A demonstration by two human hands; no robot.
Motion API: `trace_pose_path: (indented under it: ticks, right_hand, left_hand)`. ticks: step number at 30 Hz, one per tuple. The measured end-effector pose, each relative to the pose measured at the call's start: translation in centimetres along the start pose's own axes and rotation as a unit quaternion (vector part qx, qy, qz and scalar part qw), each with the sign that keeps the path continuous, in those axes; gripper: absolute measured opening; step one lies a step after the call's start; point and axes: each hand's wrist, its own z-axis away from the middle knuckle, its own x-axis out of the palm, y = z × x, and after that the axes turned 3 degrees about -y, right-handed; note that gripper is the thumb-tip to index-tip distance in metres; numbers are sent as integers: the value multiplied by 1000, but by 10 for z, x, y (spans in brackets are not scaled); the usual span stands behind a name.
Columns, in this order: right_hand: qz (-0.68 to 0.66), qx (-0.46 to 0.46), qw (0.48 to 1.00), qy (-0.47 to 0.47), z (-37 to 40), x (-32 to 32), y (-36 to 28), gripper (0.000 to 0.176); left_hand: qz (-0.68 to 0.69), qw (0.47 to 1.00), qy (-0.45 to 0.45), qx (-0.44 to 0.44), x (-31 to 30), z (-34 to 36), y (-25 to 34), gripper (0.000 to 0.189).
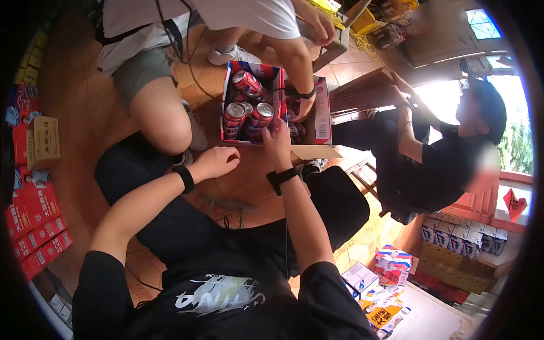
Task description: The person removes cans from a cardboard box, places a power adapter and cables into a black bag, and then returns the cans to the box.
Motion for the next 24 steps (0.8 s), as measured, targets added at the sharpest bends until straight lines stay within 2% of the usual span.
trace_pose_path:
  ticks: [1,3,5,7,9,12,14,16,19,21,23,24]
  right_hand:
    - [2,0,1000,-3,-3,3,-1,55]
    - [51,64,997,-12,-10,4,-13,59]
    - [92,47,995,-9,-21,13,-16,64]
    - [129,-64,989,46,-26,17,-21,69]
    - [141,-37,989,9,-32,25,-24,72]
    - [165,-59,984,21,-44,37,-22,73]
    - [119,-16,993,-3,-46,37,-25,70]
    - [75,38,996,-40,-45,23,-45,66]
    - [74,38,996,-32,-25,0,-62,66]
    - [80,55,995,-18,-3,-27,-78,67]
    - [32,-27,999,26,20,-63,-111,64]
    - [35,-23,999,30,30,-79,-121,64]
  left_hand:
    - [23,999,-5,-33,-2,-1,-10,24]
    - [29,998,-23,-56,6,5,-34,25]
    - [29,996,-66,-50,17,9,-57,26]
    - [41,994,-90,-52,28,7,-76,26]
    - [42,986,-148,-71,29,9,-76,26]
    - [81,988,-116,-54,28,6,-73,27]
    - [99,990,-91,-31,21,4,-72,26]
    - [99,991,-79,-40,20,-1,-75,26]
    - [106,990,-76,-50,23,-9,-80,25]
    - [43,992,-108,-52,36,-11,-91,28]
    - [0,990,-134,-31,29,-3,-83,29]
    - [-42,993,-112,-8,33,1,-83,29]
